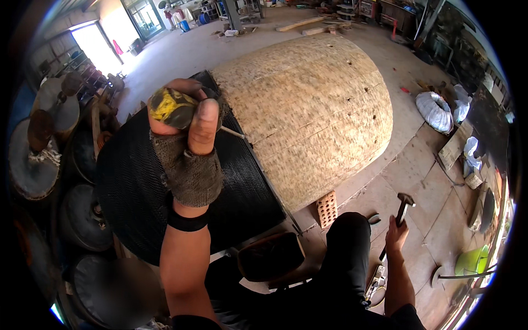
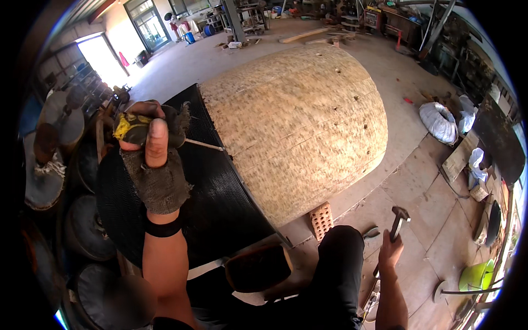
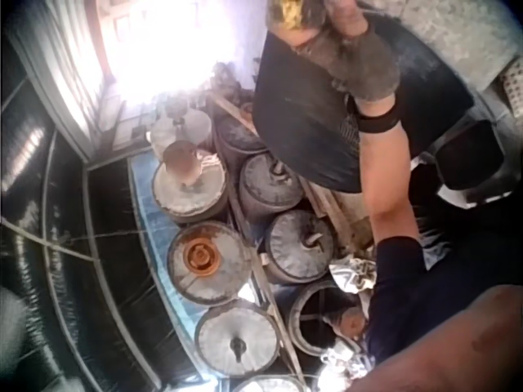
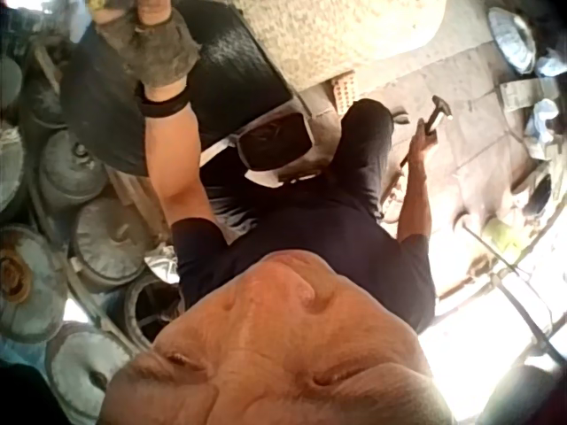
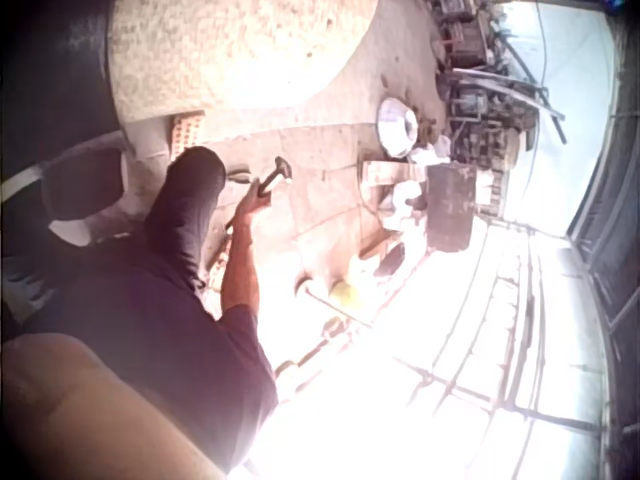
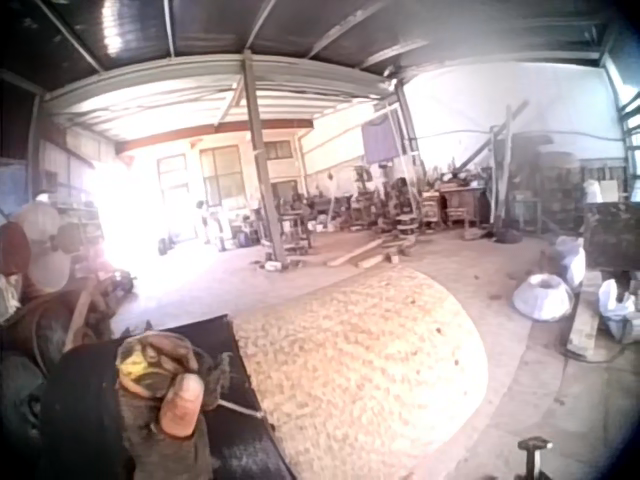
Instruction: The person hammers nails into a large wooden drum to attach a dark woven material. They use a metal tool to position the nails before driving them in with a hammer, occasionally picking up a tape measure or pliers from the floor.
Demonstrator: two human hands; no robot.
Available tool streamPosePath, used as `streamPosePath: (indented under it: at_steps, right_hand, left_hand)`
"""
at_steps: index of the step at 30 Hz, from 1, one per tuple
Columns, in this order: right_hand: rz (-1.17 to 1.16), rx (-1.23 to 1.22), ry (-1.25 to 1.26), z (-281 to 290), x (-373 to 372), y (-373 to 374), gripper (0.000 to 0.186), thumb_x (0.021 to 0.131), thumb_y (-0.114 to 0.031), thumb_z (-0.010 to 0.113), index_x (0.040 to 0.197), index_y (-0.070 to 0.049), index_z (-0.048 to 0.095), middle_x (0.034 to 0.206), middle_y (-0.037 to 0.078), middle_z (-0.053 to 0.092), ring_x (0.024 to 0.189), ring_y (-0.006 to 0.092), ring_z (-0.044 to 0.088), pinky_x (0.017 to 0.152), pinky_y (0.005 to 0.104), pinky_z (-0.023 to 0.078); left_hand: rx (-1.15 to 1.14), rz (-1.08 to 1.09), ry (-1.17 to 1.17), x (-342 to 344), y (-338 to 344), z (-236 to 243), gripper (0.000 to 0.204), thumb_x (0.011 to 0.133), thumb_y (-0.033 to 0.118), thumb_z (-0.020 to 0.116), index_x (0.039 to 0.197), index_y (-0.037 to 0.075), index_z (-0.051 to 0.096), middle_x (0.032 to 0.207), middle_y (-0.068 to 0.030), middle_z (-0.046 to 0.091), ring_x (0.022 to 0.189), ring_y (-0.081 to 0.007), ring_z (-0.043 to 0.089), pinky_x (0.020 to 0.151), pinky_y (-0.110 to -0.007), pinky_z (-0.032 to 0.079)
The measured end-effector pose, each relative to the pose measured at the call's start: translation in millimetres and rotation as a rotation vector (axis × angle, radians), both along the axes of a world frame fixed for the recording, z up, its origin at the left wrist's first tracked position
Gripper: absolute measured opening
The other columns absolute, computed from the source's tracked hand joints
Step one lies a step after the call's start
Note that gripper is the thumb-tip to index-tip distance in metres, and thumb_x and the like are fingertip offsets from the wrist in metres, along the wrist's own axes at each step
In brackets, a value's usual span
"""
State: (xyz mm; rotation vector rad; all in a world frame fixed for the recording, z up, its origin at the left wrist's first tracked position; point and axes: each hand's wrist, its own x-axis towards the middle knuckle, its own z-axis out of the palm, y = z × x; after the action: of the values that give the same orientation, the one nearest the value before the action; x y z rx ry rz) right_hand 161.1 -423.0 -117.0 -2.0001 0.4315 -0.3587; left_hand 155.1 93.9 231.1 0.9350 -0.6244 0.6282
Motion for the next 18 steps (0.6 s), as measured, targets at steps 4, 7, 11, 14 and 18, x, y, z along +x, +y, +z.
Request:
streamPosePath:
  at_steps: [4, 7, 11, 14, 18]
  right_hand:
    - [0.036, 0.139, -0.019, 59, 18, 31, 0.03, 0.098, -0.031, 0.07, 0.084, -0.009, 0.054, 0.057, -0.004, 0.045, 0.044, 0.0065, 0.043, 0.04, 0.0268, 0.033]
    - [0.118, 0.221, -0.072, 103, 18, 61, 0.026, 0.101, -0.03, 0.067, 0.092, -0.01, 0.053, 0.06, -0.004, 0.045, 0.044, 0.006, 0.041, 0.04, 0.0254, 0.033]
    - [0.24, 0.249, -0.139, 139, 16, 90, 0.03, 0.105, -0.035, 0.062, 0.093, -0.009, 0.051, 0.063, -0.003, 0.045, 0.046, 0.0062, 0.042, 0.042, 0.0248, 0.034]
    - [0.319, 0.236, -0.179, 165, 14, 110, 0.033, 0.106, -0.036, 0.061, 0.094, -0.007, 0.053, 0.067, -0.002, 0.047, 0.05, 0.0062, 0.043, 0.044, 0.0245, 0.035]
    - [0.435, 0.183, -0.193, 188, 10, 133, 0.033, 0.106, -0.034, 0.061, 0.104, -0.001, 0.061, 0.071, -0.003, 0.047, 0.054, 0.0062, 0.045, 0.047, 0.0248, 0.036]
  left_hand:
    - [0.323, 0.73, -0.064, 0, -37, 8, 0.033, 0.092, 0.016, 0.076, 0.119, 0.005, 0.059, 0.104, -0.0026, 0.061, 0.091, -0.0111, 0.058, 0.081, -0.028, 0.051]
    - [0.344, 0.731, 0.022, 3, -28, 7, 0.033, 0.093, 0.017, 0.075, 0.119, 0.005, 0.059, 0.1, -0.0023, 0.061, 0.086, -0.0111, 0.058, 0.077, -0.029, 0.051]
    - [0.386, 0.762, 0.013, 0, -33, 13, 0.031, 0.094, 0.017, 0.074, 0.118, 0.005, 0.06, 0.098, -0.0026, 0.062, 0.087, -0.0112, 0.059, 0.077, -0.029, 0.052]
    - [0.354, 0.628, 0.003, -2, -26, 15, 0.032, 0.093, 0.019, 0.075, 0.118, 0.005, 0.06, 0.1, -0.0025, 0.063, 0.088, -0.0113, 0.06, 0.079, -0.029, 0.052]
    - [0.423, 0.762, -0.026, 3, -24, 12, 0.033, 0.093, 0.021, 0.076, 0.118, 0.006, 0.06, 0.1, -0.0022, 0.063, 0.09, -0.0119, 0.061, 0.08, -0.029, 0.052]
